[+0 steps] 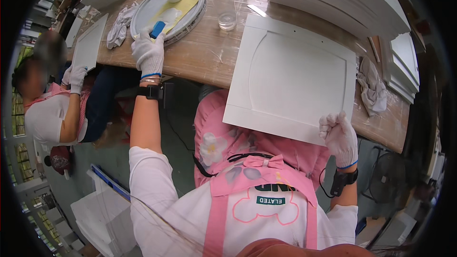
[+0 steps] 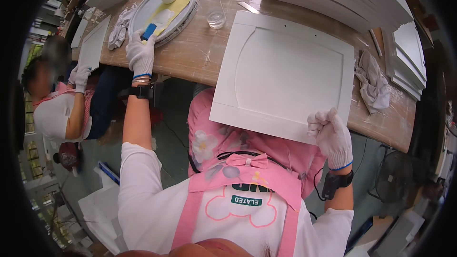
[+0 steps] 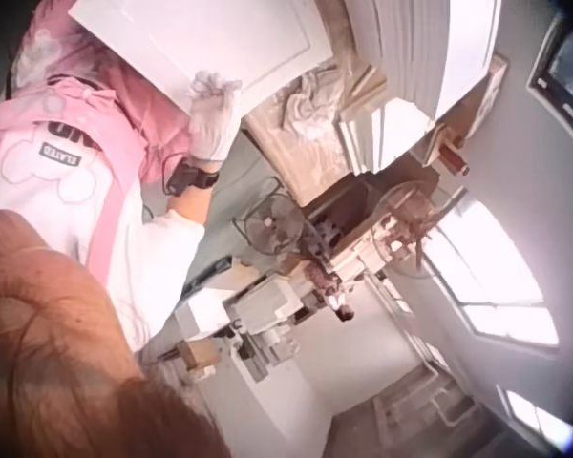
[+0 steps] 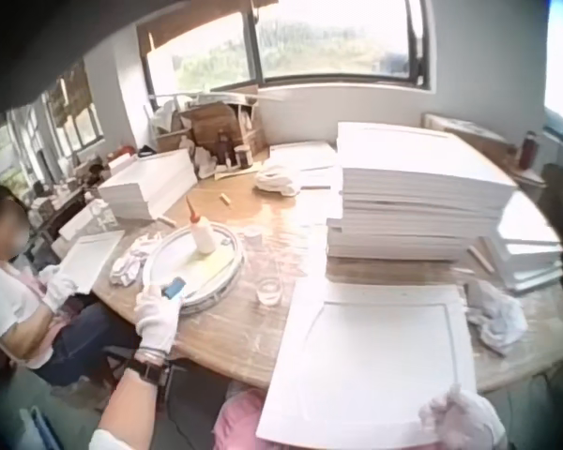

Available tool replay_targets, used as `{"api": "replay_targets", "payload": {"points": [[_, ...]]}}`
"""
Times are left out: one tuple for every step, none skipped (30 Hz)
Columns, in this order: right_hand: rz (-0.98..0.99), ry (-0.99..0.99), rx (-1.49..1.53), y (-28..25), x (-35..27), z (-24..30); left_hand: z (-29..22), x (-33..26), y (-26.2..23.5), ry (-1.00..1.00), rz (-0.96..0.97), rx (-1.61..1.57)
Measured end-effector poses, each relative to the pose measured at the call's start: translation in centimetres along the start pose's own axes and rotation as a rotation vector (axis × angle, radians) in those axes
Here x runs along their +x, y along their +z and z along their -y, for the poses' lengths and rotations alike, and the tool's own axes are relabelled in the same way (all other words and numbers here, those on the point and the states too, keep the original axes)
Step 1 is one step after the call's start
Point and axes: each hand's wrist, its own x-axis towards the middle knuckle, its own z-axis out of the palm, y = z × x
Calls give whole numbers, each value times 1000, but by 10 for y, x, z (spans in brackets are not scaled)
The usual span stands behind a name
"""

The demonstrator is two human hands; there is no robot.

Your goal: Cleaning and inspecting white cabinet doors at a workbench in a factory.

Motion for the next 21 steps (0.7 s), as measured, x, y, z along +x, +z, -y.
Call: {"api": "replay_targets", "payload": {"points": [[-21,27,6,-10,-7,-2,8,7,6,20,16,75],[-62,13,27,-18,-15,-3,13,12,16,20,55,128],[-96,-9,48,-24,-20,-3,18,17,24,23,84,180],[-83,-34,75,-29,-26,-4,22,20,30,27,94,179],[-91,-28,76,-32,-32,-6,28,21,34,22,84,231],[-130,-38,60,-33,-37,-7,35,19,38,15,73,285],[-173,-58,44,-35,-41,-7,34,18,39,21,80,277],[-183,-59,44,-36,-43,-5,34,17,39,33,70,249],[-191,-57,49,-37,-45,-3,35,15,39,45,59,221],[-203,-60,56,-38,-46,-1,32,13,38,75,70,229],[-216,-74,60,-39,-46,0,31,11,39,87,70,213],[-192,-69,64,-38,-44,1,31,6,39,135,49,187],[-174,-73,65,-38,-43,3,30,4,38,183,26,151],[-203,-104,65,-35,-42,6,30,0,37,232,15,163],[-182,-93,73,-32,-40,8,31,-3,36,287,3,167],[-161,-81,80,-31,-39,10,36,-6,35,321,6,151],[-198,-113,83,-31,-36,13,45,-7,34,355,10,136],[-240,-136,25,-34,-33,16,53,-6,35,351,26,119],[-276,-152,-34,-41,-33,22,61,-6,34,344,39,109],[-314,-182,-28,-52,-36,29,62,-8,35,336,21,123],[-284,-259,9,-64,-39,34,59,-12,34,326,-1,140]]}}
